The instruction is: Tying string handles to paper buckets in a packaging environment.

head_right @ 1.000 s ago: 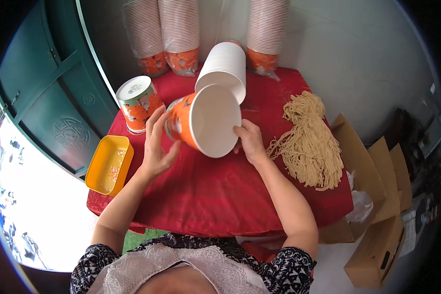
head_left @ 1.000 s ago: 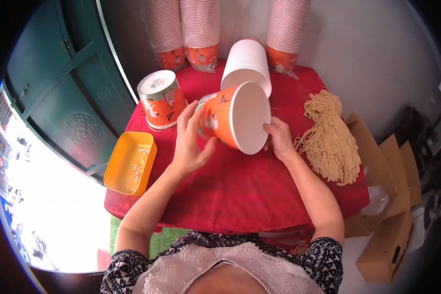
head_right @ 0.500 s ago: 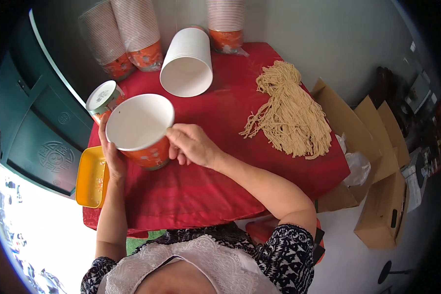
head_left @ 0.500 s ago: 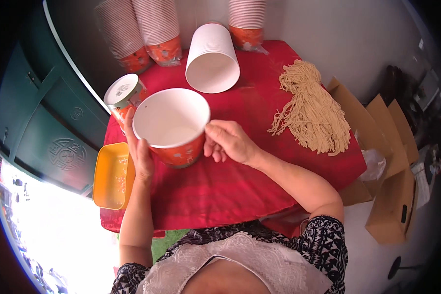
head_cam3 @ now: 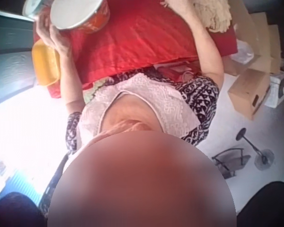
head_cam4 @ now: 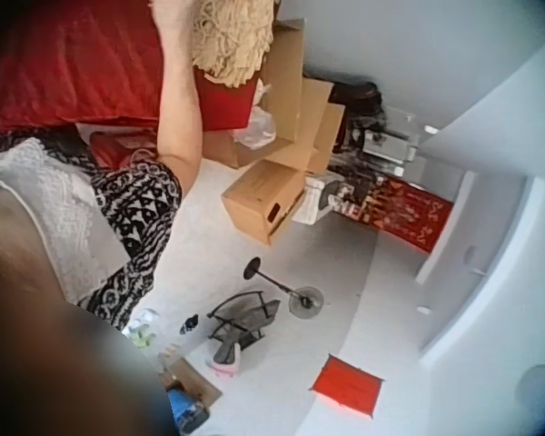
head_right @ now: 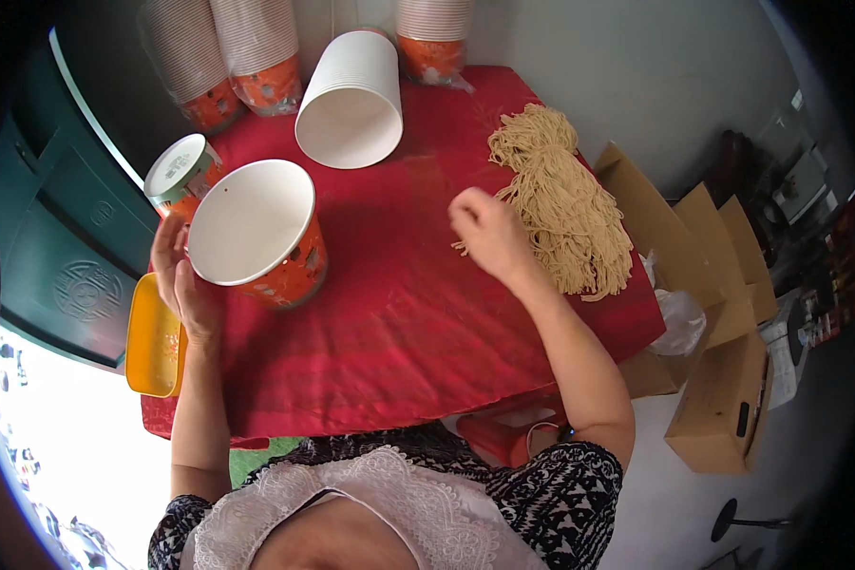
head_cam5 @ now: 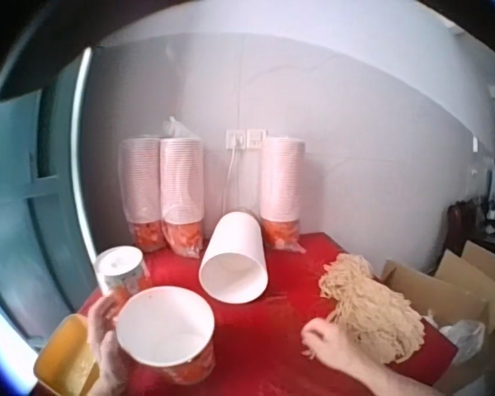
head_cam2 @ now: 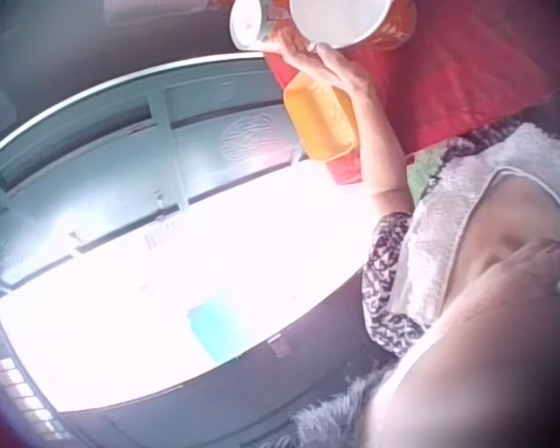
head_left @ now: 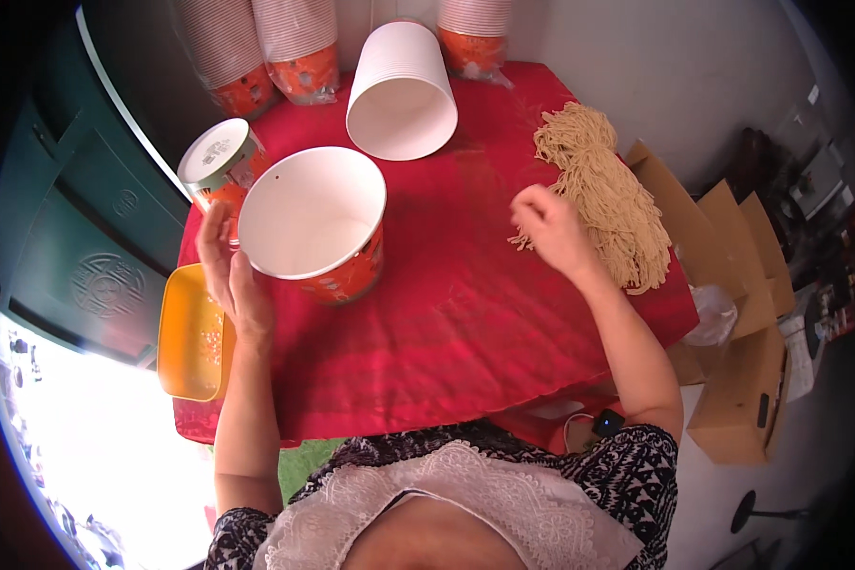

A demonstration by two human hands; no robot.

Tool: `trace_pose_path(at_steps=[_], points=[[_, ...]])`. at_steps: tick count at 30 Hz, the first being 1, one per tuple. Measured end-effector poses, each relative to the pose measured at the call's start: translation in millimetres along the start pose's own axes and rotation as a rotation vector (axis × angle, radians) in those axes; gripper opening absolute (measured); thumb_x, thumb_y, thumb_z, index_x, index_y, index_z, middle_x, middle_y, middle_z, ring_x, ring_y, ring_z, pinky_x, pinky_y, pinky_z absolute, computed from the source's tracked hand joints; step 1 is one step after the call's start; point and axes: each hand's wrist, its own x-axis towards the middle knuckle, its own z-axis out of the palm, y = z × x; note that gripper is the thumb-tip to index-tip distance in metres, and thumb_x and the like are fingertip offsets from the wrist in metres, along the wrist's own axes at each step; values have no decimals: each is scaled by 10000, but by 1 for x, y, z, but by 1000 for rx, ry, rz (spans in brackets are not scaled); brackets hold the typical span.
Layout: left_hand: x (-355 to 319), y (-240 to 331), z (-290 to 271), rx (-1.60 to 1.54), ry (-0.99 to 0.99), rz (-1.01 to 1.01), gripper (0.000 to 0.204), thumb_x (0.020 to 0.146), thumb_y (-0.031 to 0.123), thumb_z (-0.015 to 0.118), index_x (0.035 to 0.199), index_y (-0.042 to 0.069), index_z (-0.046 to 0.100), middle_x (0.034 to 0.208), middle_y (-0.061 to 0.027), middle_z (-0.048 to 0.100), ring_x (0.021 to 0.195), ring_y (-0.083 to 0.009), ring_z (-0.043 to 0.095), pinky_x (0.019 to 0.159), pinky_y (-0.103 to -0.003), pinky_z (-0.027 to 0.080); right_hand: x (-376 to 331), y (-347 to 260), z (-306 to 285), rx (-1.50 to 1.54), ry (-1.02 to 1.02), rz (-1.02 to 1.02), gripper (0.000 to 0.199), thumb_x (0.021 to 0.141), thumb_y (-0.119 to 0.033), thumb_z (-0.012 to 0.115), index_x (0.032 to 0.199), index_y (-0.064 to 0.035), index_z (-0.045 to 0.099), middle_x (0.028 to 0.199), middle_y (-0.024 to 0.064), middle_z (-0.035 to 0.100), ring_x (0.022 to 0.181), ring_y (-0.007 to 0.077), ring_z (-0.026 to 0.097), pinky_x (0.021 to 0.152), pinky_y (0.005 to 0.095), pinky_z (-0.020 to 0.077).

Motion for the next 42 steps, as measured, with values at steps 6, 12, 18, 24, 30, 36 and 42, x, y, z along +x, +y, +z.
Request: trace_pose_path(at_steps=[6, 12, 18, 24, 30, 36, 42], points=[[-9, 54, 14, 542, 1, 632, 362, 904, 272, 513, 1140, 3, 573, 1207, -209, 539, 1179, -345, 514, 1006, -458, 402, -11, 33, -45, -190, 88, 48, 50, 878, -38, 624, 918, -10, 634, 816, 73, 618, 731, 182, 610, 674, 315, 489], [-34, 74, 43, 154, -617, 679, 243, 651, 74, 649, 872, -18, 613, 809, -147, 616, 634, -280, 608, 526, -356, 502, -12, 39, -40, -444, -19, -157, 89, 826, 28, 628, 900, -18, 649, 915, 106, 601, 925, 296, 584, 819, 396, 479], [-55, 65, 56, 130, -765, 608, 194, 662, 47, 696, 830, 4, 609, 746, -96, 578, 592, -226, 576, 466, -325, 470, 4, 58, -37, -555, 20, -134, 250, 778, 135, 535, 916, -28, 664, 1001, 126, 597, 1048, 317, 546, 896, 415, 467], [-57, 57, 59, 122, -812, 520, 161, 682, 41, 700, 803, 19, 595, 724, -82, 575, 589, -234, 574, 471, -340, 470, 34, 79, -46, -646, -60, 54, 335, 765, 141, 525, 1002, -42, 677, 1114, 178, 578, 1121, 356, 514, 991, 424, 431], [-61, 49, 59, 140, -831, 450, 149, 691, 44, 710, 786, 22, 598, 710, -82, 582, 598, -249, 586, 491, -348, 480, 44, 60, -44, -729, -190, 181, 324, 780, 115, 534, 1003, -68, 681, 1160, 179, 575, 1183, 354, 497, 1034, 417, 414], [-64, 48, 59, 151, -861, 405, 126, 705, 44, 707, 769, 26, 599, 687, -81, 575, 603, -257, 595, 493, -360, 484, 43, 63, -47, -707, -262, 171, 319, 778, 110, 531, 996, -77, 671, 1156, 167, 576, 1182, 349, 499, 1029, 421, 415], [-64, 46, 60, 144, -881, 389, 111, 719, 45, 703, 763, 27, 603, 682, -81, 573, 606, -261, 597, 500, -367, 486, 42, 72, -48, -648, -238, 112, 291, 777, 93, 542, 965, -80, 680, 1132, 164, 577, 1164, 353, 502, 1018, 430, 415]])
